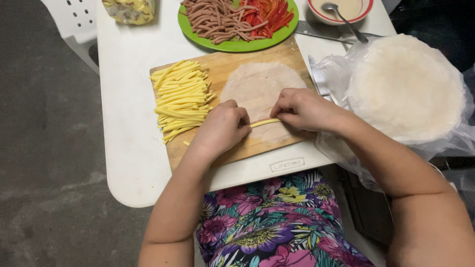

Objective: The person sits at a small table and assembles a wrap. They place strips of cheese and strips of sausage and carrot from a plate onto a thin round wrapper, then fold and roll the wrapper around the fillings by hand on a wooden cutting board.

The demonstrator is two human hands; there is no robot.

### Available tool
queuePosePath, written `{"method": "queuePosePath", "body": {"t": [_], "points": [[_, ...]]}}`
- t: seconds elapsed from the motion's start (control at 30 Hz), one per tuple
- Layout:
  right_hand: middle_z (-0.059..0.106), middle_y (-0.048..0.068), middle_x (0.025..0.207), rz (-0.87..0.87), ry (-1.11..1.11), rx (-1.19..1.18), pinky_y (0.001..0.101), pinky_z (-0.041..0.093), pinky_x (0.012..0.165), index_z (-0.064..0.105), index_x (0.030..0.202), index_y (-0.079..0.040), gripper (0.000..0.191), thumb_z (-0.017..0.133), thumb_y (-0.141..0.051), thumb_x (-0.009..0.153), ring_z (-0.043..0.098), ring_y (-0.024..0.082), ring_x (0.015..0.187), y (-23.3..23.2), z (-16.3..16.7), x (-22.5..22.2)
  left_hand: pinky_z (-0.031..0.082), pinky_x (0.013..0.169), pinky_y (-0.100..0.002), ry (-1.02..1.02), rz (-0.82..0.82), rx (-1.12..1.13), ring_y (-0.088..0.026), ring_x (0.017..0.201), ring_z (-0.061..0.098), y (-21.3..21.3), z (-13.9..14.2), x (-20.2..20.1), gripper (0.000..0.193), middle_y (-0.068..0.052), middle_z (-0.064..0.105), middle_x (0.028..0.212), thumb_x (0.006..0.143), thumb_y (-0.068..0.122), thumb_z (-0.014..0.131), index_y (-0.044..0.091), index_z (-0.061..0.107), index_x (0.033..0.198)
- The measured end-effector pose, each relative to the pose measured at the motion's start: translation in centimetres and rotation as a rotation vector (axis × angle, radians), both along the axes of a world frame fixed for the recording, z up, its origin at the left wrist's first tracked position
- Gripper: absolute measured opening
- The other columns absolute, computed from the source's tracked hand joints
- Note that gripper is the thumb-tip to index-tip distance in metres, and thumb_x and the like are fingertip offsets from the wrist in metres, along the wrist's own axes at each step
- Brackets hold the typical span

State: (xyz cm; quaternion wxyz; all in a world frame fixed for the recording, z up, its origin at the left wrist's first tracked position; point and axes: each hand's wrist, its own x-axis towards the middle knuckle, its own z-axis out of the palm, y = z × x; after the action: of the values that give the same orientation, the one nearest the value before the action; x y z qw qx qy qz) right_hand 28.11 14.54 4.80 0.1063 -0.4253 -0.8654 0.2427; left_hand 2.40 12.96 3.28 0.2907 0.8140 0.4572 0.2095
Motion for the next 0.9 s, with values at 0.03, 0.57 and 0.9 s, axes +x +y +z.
{"method": "queuePosePath", "body": {"t": [0.03,0.57,0.9], "points": [[0.070,0.012,0.094,-0.021,-0.010,-0.015,0.0384,0.054,0.081,0.079,0.097,-0.010,0.016,0.069,-0.011,0.084,0.069,0.030,0.091,-0.1,0.1,0.1,0.054,0.084,-0.043,0.003,-0.001,-0.002,-0.035,0.091,0.067,0.0,0.1,0.0,0.011,-0.017,0.067,0.092,0.078,0.013,0.076,0.004,0.077,0.084],[0.073,0.012,0.094,-0.096,-0.039,0.081,0.0370,0.057,0.080,0.078,0.101,-0.006,0.021,0.069,-0.011,0.083,0.071,0.027,0.084,2.9,2.9,2.6,0.053,0.083,-0.044,-0.017,0.013,-0.028,-0.036,0.090,0.067,0.3,0.5,-0.1,0.014,-0.018,0.068,0.093,0.077,0.014,0.078,0.002,0.077,0.085],[0.069,0.017,0.077,-0.342,-0.102,0.426,0.0456,0.053,0.068,0.076,0.092,-0.003,0.030,0.079,-0.031,0.104,0.067,0.035,0.071,16.2,0.7,-0.4,0.054,0.077,-0.045,-0.179,0.147,0.224,-0.035,0.086,0.068,1.3,0.4,-0.2,0.018,-0.014,0.069,0.089,0.084,0.022,0.077,0.006,0.076,0.091]]}}
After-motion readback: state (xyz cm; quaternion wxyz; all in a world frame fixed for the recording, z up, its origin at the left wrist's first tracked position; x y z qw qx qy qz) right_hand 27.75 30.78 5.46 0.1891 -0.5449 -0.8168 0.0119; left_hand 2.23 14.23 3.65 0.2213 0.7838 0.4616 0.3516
